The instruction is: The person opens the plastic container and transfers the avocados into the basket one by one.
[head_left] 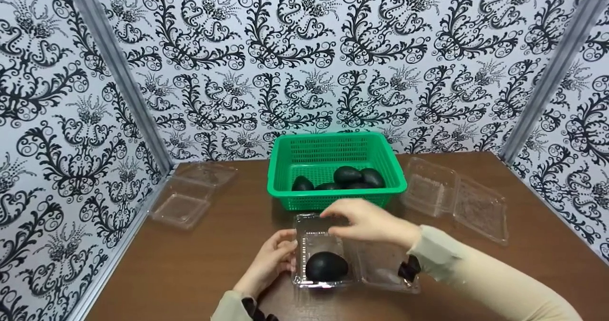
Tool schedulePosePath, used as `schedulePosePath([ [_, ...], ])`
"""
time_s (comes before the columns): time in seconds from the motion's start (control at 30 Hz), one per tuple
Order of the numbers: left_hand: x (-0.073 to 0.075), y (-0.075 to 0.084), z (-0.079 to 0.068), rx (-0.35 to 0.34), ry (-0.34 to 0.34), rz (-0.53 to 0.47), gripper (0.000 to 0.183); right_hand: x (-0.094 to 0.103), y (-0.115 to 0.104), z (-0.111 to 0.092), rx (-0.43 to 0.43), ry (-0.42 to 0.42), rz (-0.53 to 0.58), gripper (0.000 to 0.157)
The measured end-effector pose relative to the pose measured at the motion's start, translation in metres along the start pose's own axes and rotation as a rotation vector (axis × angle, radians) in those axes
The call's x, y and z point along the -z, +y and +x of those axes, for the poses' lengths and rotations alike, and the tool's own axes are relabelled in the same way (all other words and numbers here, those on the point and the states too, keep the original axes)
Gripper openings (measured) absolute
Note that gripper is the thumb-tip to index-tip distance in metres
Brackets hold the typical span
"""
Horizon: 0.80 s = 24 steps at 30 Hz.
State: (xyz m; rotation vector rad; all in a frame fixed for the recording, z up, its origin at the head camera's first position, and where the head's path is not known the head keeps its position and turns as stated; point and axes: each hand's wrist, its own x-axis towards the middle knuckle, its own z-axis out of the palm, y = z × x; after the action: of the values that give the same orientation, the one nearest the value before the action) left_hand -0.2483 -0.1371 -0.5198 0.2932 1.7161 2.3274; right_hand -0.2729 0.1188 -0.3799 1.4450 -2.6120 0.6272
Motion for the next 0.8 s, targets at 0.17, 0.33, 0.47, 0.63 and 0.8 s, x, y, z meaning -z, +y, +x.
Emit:
schedulePosePath([
  [0.17, 0.0, -0.001, 0.001, 0.005, 0.0, -0.009, 0.045, -0.019, -0.007, -0.004, 0.025, -0.037, 0.01, 0.036],
  [0.33, 0.0, -0.002, 0.001, 0.013, 0.005, -0.015, 0.043, -0.037, -0.007, -0.009, 0.015, -0.092, 0.025, 0.044],
  [0.47, 0.0, -0.001, 0.001, 0.011, 0.006, -0.007, 0.045, -0.047, -0.005, -0.01, -0.01, -0.171, 0.027, 0.051],
  [0.63, 0.0, 0.0, 0.0, 0.008, 0.004, -0.007, 0.045, -0.056, -0.004, -0.009, -0.036, -0.228, 0.038, 0.055],
  [0.8, 0.0, 0.002, 0.0, 0.01, -0.003, -0.01, 0.042, -0.062, -0.005, -0.007, -0.043, -0.236, 0.035, 0.055],
])
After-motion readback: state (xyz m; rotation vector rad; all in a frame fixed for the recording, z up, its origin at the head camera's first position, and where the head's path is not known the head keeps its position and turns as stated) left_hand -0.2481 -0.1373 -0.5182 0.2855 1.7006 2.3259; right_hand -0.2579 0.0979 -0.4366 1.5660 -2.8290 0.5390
